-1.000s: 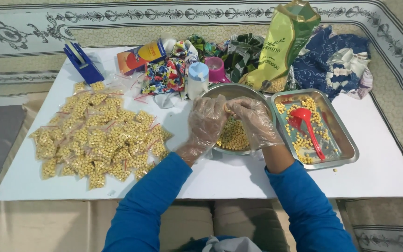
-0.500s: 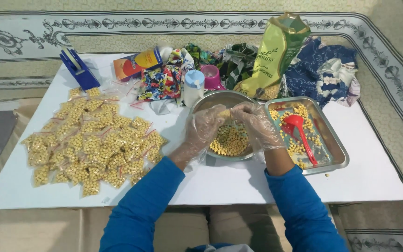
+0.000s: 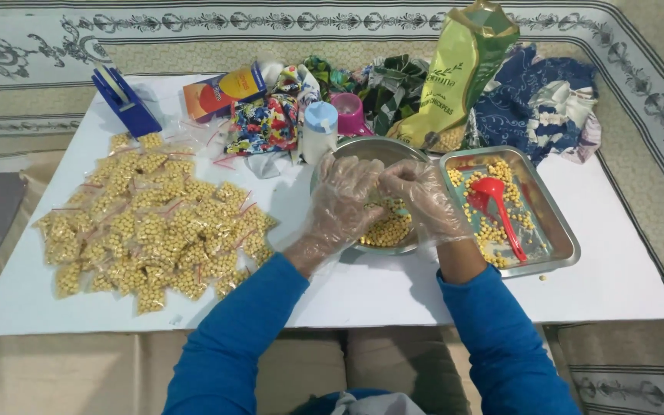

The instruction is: Processing nuts by transferring them from a tray to a bowl using a spoon, adding a liquid from a squeeze bottle, and mixing them by hand.

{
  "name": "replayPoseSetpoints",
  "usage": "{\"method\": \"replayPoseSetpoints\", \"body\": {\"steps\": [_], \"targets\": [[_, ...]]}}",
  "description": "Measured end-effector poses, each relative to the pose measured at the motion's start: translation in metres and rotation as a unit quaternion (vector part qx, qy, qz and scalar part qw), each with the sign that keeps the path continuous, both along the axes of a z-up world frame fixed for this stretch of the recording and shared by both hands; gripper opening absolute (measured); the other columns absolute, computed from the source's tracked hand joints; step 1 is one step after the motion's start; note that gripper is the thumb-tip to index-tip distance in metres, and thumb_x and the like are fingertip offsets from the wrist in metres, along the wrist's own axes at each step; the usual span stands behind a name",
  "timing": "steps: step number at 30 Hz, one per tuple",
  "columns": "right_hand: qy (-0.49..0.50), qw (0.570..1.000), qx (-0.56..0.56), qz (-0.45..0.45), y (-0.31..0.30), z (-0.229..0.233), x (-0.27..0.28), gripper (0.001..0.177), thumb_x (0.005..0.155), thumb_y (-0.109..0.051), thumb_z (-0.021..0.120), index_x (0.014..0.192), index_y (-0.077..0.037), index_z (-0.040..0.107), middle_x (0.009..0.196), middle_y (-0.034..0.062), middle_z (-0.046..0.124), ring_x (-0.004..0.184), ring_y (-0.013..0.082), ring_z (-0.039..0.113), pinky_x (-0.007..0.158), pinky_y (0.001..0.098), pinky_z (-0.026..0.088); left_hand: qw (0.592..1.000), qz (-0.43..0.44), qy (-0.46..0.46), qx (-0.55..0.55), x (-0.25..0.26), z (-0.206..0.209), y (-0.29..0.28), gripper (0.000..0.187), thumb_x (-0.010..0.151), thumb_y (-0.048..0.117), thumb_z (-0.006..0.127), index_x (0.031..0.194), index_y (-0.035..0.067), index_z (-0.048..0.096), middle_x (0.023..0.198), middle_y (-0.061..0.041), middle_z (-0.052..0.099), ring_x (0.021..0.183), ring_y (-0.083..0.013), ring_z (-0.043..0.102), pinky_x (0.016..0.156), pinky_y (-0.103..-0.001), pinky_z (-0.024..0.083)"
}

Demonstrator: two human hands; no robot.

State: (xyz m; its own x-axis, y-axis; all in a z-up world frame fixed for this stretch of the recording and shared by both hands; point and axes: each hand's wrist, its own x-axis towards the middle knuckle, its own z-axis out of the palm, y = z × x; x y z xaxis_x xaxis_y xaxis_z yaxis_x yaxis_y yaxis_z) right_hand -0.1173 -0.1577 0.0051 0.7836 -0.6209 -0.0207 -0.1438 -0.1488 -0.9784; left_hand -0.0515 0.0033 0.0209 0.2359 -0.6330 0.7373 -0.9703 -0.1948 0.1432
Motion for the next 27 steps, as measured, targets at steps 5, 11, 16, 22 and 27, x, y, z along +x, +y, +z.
{"method": "replayPoseSetpoints", "body": {"steps": [5,11,16,22,27], "targets": [[-0.061,0.998,0.006,0.026,-0.006,0.000,-0.006,0.009,0.083,-0.012,0.076,0.089,-0.006,0.079,0.073,0.0067,0.066,0.072,0.0090,0.060,0.069,0.0213,0.052,0.999,0.030,-0.019,-0.029,0.005,-0.013,-0.008,0.054,0.077,0.025,0.084,0.126,0.008,0.069,0.107,-0.015,0.071,0.115,-0.0333,0.064,0.114,-0.064,0.033],[-0.052,0.998,-0.029,0.033,0.008,0.033,-0.019,0.011,0.084,-0.016,0.078,0.091,-0.007,0.078,0.075,0.0080,0.068,0.073,0.0091,0.064,0.068,0.0215,0.055,0.999,0.024,-0.014,-0.039,0.008,-0.012,-0.008,0.048,0.081,0.026,0.078,0.124,0.009,0.070,0.105,-0.014,0.071,0.114,-0.0321,0.064,0.112,-0.063,0.035],[-0.056,0.998,0.007,0.040,0.018,0.039,-0.020,0.012,0.084,-0.014,0.076,0.091,-0.006,0.078,0.075,0.0089,0.069,0.074,0.0103,0.064,0.067,0.0214,0.054,1.000,0.012,0.011,-0.023,0.011,-0.013,-0.005,0.055,0.069,0.022,0.087,0.121,0.015,0.070,0.105,-0.009,0.069,0.113,-0.0304,0.063,0.111,-0.060,0.036],[-0.067,0.997,0.008,0.035,0.038,0.065,-0.028,0.010,0.081,-0.010,0.077,0.090,-0.004,0.078,0.075,0.0092,0.069,0.074,0.0100,0.064,0.066,0.0209,0.055,0.999,0.003,0.028,-0.036,0.015,-0.020,-0.008,0.046,0.072,0.025,0.089,0.113,0.017,0.072,0.102,-0.006,0.069,0.111,-0.0299,0.064,0.109,-0.058,0.039],[-0.061,0.997,0.020,0.034,0.039,0.072,-0.033,0.013,0.081,-0.009,0.076,0.093,-0.004,0.079,0.080,0.0102,0.071,0.077,0.0118,0.067,0.067,0.0228,0.057,0.998,-0.006,0.023,-0.056,0.018,-0.019,-0.009,0.036,0.074,0.026,0.089,0.103,0.013,0.073,0.094,-0.009,0.069,0.102,-0.0311,0.067,0.107,-0.055,0.042]]}}
